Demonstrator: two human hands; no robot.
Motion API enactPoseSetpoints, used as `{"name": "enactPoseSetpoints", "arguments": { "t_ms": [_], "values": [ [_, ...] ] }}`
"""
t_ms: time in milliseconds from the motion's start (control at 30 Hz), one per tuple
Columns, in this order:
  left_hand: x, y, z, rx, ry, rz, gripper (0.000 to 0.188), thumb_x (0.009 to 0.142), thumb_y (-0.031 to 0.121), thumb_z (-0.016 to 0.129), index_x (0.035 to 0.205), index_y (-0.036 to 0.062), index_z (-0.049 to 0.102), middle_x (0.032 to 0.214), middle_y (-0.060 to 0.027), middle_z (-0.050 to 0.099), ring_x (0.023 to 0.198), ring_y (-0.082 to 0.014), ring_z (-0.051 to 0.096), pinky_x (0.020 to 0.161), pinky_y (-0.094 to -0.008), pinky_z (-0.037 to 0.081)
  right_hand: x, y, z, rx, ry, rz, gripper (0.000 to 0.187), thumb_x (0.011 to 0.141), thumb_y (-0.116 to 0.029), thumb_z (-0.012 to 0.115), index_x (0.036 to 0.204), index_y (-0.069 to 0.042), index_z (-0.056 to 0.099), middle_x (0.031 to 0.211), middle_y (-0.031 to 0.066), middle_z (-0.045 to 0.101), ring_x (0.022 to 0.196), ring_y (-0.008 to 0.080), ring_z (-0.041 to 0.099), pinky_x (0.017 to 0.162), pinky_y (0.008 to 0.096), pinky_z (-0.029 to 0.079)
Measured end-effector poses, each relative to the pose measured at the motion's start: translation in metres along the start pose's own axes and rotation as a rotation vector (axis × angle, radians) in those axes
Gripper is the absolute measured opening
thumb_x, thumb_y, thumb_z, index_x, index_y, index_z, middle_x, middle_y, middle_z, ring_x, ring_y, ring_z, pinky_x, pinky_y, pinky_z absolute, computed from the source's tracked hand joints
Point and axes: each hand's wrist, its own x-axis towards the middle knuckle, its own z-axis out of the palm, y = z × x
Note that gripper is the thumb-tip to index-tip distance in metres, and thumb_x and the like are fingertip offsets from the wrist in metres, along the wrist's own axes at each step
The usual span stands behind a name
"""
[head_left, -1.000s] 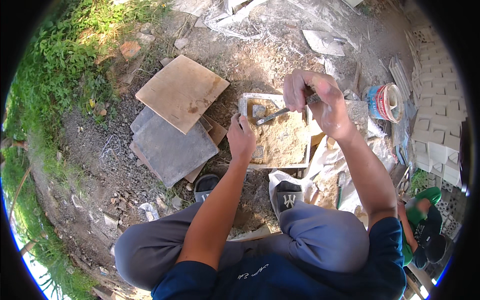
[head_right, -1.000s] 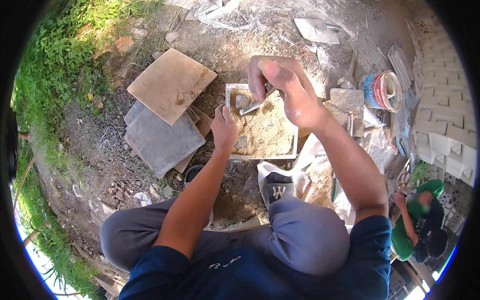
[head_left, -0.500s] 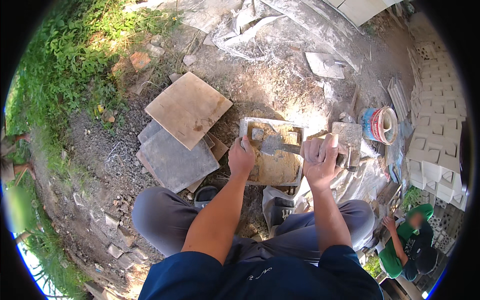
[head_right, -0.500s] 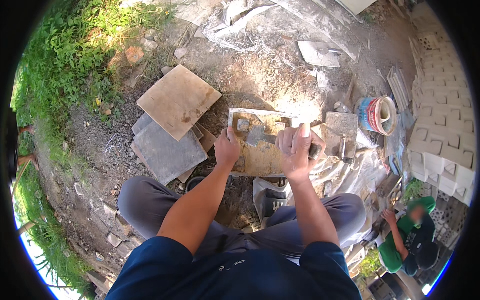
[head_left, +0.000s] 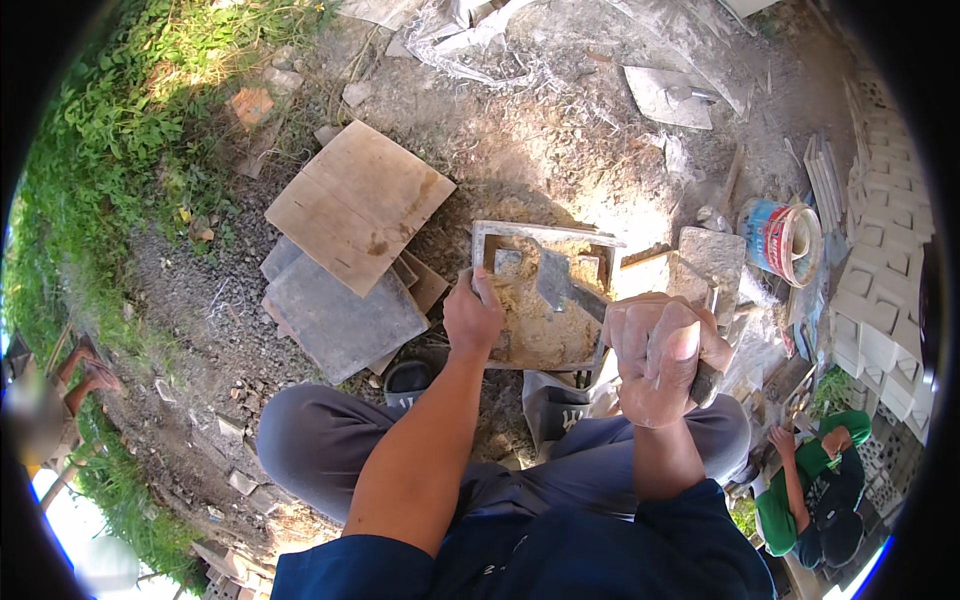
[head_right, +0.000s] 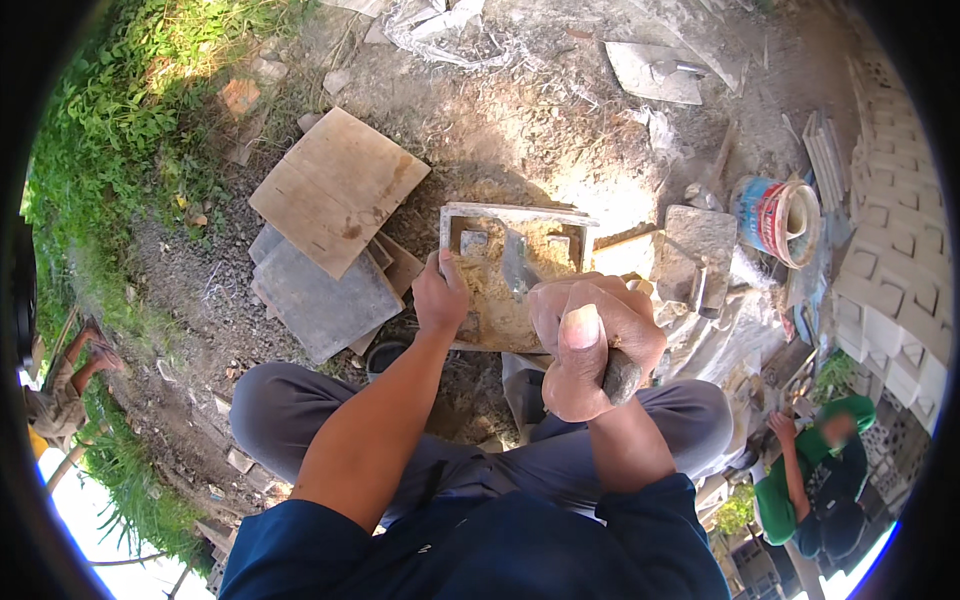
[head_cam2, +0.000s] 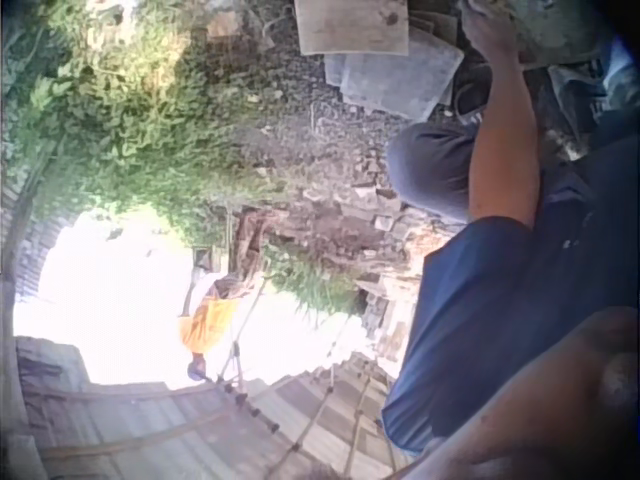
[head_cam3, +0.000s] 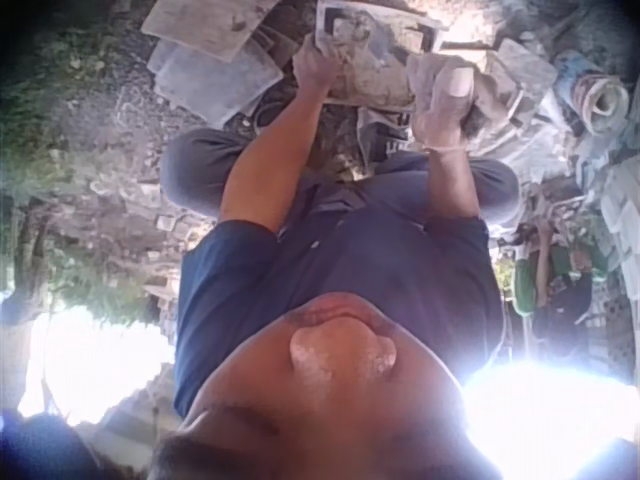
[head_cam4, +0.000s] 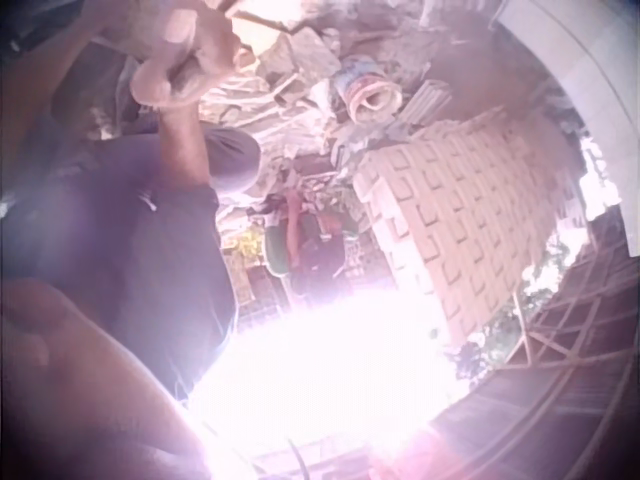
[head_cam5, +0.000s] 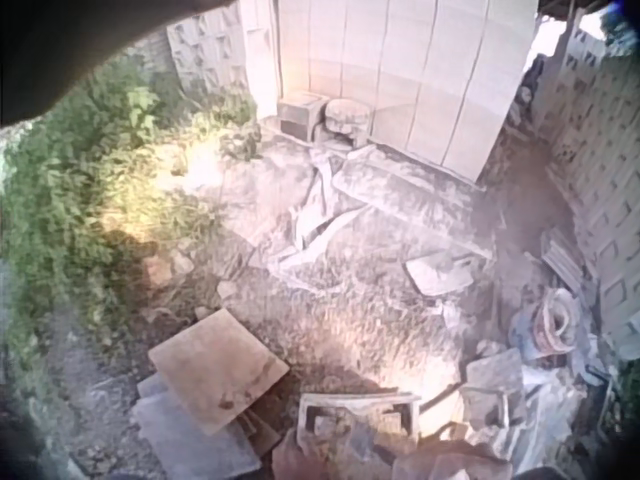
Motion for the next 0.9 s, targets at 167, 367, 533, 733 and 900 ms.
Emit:
{"name": "enactPoseSetpoints", "arguments": {
  "t_ms": [167, 367, 533, 733, 900],
  "values": [
    [-0.001, 0.004, 0.003, 0.010, -0.023, -0.015, 0.044, 0.105, 0.039, 0.041, 0.111, 0.0032, 0.066, 0.092, -0.0258, 0.071, 0.091, -0.0487, 0.066, 0.079, -0.0554, 0.052, 0.001, 0.039, -0.001, -0.118, 0.157, 0.106, 0.048, 0.105, -0.015, 0.051, 0.060, -0.001, 0.038, 0.050, 0.0017, 0.037, 0.041, 0.0110, 0.031, 0.040, 0.0296, 0.021],
    [-0.001, 0.007, 0.000, -0.008, -0.033, -0.027, 0.045, 0.105, 0.040, 0.040, 0.112, 0.0036, 0.066, 0.095, -0.0265, 0.071, 0.093, -0.0488, 0.066, 0.080, -0.0563, 0.051, 0.009, 0.039, -0.007, -0.174, 0.096, 0.146, 0.037, 0.108, -0.022, 0.050, 0.074, -0.014, 0.042, 0.053, -0.0046, 0.033, 0.045, 0.0080, 0.032, 0.044, 0.0265, 0.025],
    [0.002, 0.003, 0.001, 0.007, -0.018, -0.001, 0.046, 0.105, 0.040, 0.040, 0.113, 0.0026, 0.066, 0.096, -0.0270, 0.070, 0.094, -0.0492, 0.065, 0.081, -0.0563, 0.051, -0.003, 0.027, 0.000, -0.141, 0.122, 0.189, 0.048, 0.106, -0.018, 0.052, 0.062, -0.001, 0.039, 0.055, 0.0025, 0.044, 0.049, 0.0096, 0.040, 0.046, 0.0282, 0.028],
    [-0.005, -0.002, 0.000, 0.029, -0.019, -0.025, 0.047, 0.105, 0.041, 0.041, 0.114, 0.0010, 0.065, 0.099, -0.0269, 0.070, 0.095, -0.0488, 0.066, 0.083, -0.0555, 0.052, -0.001, 0.031, 0.012, -0.167, -0.006, 0.053, 0.039, 0.108, -0.020, 0.048, 0.071, -0.012, 0.040, 0.055, -0.0035, 0.035, 0.045, 0.0078, 0.030, 0.042, 0.0282, 0.022],
    [-0.002, -0.002, 0.001, 0.015, -0.027, -0.033, 0.048, 0.105, 0.041, 0.042, 0.114, 0.0008, 0.066, 0.099, -0.0271, 0.070, 0.096, -0.0485, 0.066, 0.083, -0.0551, 0.052, -0.002, 0.034, 0.013, -0.148, 0.006, 0.069, 0.038, 0.108, -0.020, 0.049, 0.071, -0.013, 0.041, 0.054, -0.0029, 0.037, 0.044, 0.0089, 0.032, 0.042, 0.0281, 0.023]
  ]
}}
